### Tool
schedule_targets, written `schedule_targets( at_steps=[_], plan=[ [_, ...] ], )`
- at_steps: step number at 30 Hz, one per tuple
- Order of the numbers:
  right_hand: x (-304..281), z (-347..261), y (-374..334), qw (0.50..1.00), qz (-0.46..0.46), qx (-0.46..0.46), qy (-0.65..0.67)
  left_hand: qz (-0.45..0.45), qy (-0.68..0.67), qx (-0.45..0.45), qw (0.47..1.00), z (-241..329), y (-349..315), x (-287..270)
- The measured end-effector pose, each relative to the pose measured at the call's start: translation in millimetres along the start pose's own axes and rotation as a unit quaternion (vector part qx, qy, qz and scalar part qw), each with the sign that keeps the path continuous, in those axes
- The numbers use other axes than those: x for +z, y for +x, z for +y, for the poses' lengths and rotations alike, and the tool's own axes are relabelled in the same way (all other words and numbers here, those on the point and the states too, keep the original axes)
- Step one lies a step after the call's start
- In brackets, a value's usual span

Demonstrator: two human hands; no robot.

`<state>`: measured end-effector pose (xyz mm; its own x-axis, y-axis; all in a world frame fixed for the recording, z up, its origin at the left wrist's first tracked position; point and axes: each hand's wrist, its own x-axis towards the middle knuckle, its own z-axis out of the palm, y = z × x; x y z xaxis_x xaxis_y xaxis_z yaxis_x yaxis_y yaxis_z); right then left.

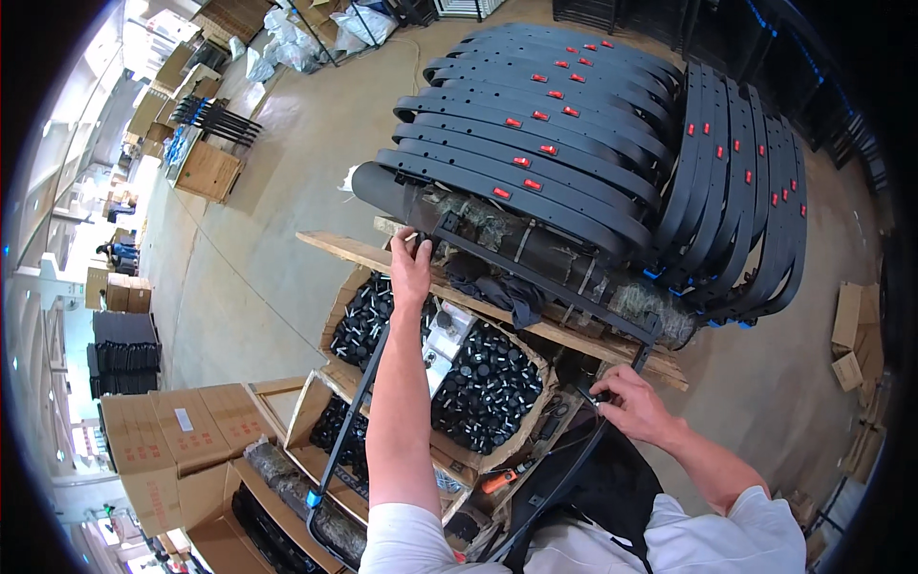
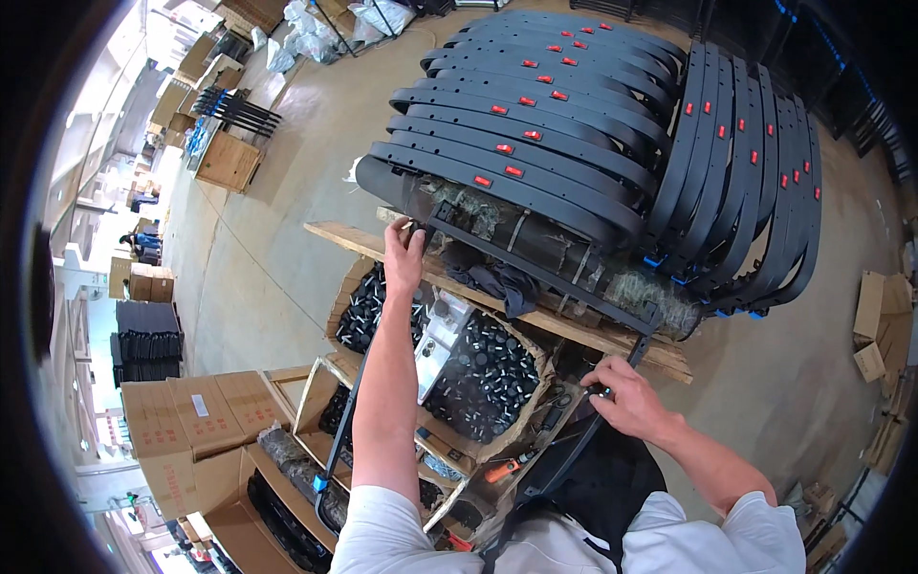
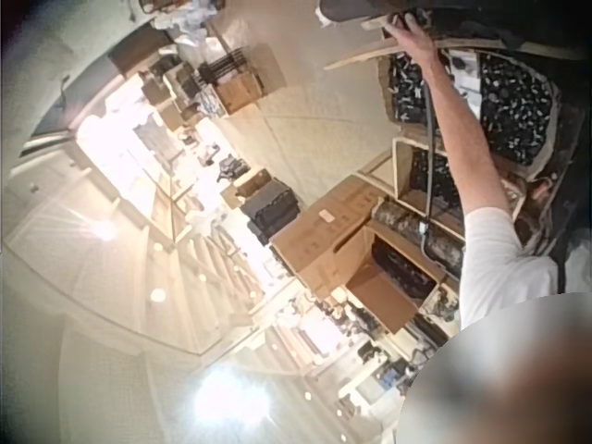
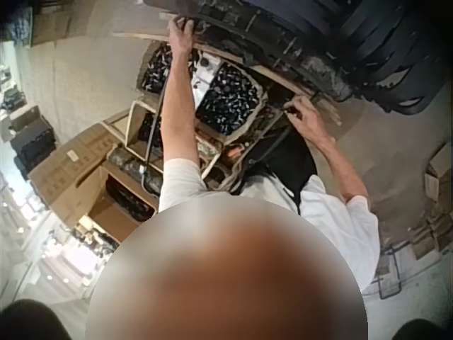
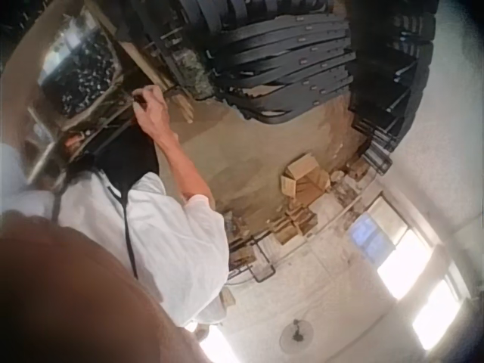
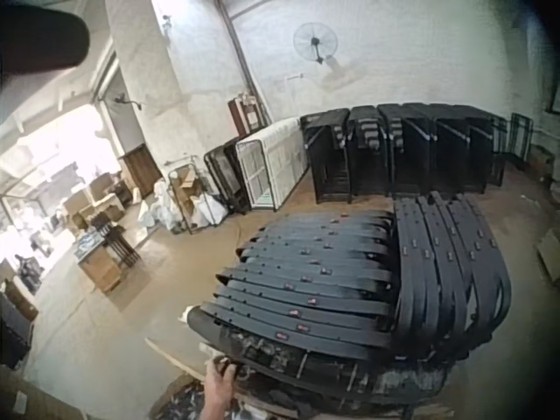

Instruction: Assembling metal frames for fitness equipment using an electric drill and small parts.

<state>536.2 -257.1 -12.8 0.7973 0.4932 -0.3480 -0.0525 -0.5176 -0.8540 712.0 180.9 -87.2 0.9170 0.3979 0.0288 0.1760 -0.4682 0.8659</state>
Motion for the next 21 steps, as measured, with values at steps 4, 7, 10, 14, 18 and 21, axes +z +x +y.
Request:
schedule_targets(
  at_steps=[4,7,10,14,18,21],
  plan=[
    [-2.2,-8.0,9.3,0.998,0.040,-0.046,-0.014,-0.032,-0.004,0.055,0.998,-18.4,-0.6,-21.7],
    [-9.7,-8.6,8.4,0.998,0.049,-0.019,-0.025,-0.049,-0.015,0.074,0.996,-17.1,-1.2,-12.7],
    [-16.4,-8.8,6.1,0.997,0.069,-0.014,-0.043,-0.042,0.002,0.115,0.992,-17.0,-1.3,-11.3],
    [-28.1,-3.5,4.9,0.989,0.112,-0.024,-0.096,-0.026,0.001,0.105,0.994,-23.5,3.2,-7.9],
    [-43.5,-7.2,5.2,0.981,0.146,-0.002,-0.129,0.031,0.073,0.124,0.989,-35.3,14.4,-12.2],
    [-58.6,6.8,0.2,0.969,0.176,0.027,-0.169,0.009,0.025,0.104,0.994,-29.0,11.5,-1.6]
  ],
)
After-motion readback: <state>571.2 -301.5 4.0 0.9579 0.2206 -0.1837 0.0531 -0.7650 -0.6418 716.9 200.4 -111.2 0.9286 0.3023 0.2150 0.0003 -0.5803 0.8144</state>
